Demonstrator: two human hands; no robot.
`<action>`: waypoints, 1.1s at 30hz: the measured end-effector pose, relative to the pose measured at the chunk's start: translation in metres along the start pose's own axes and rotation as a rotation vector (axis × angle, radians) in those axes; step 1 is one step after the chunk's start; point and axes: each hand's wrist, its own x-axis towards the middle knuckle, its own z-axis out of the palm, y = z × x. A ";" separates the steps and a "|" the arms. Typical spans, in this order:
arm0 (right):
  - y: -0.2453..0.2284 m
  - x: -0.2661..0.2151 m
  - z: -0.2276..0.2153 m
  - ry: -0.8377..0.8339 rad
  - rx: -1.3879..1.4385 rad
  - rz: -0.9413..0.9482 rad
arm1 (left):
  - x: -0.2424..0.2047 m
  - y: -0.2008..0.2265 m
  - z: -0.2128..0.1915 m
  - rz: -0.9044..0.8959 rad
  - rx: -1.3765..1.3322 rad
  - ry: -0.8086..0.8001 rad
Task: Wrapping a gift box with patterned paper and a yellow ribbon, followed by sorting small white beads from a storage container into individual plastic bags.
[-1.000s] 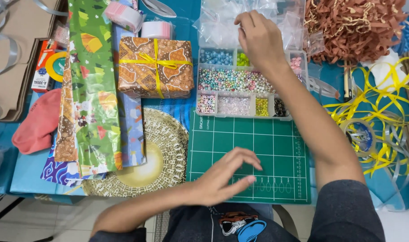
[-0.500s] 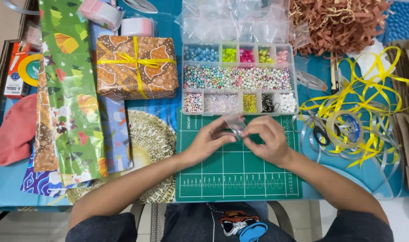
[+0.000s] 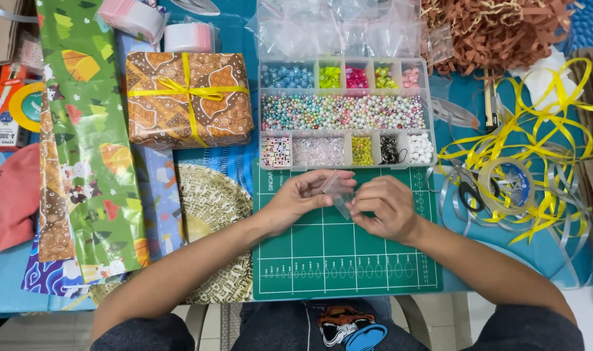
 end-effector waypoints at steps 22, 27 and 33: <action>-0.006 0.003 -0.025 -0.223 0.046 0.145 | -0.006 -0.010 0.005 0.184 0.445 -0.006; -0.019 0.024 -0.025 -0.270 -0.092 0.066 | -0.008 -0.007 0.007 0.209 0.500 0.000; -0.034 0.033 -0.023 -0.309 -0.150 0.109 | -0.010 -0.010 0.007 0.257 0.631 0.042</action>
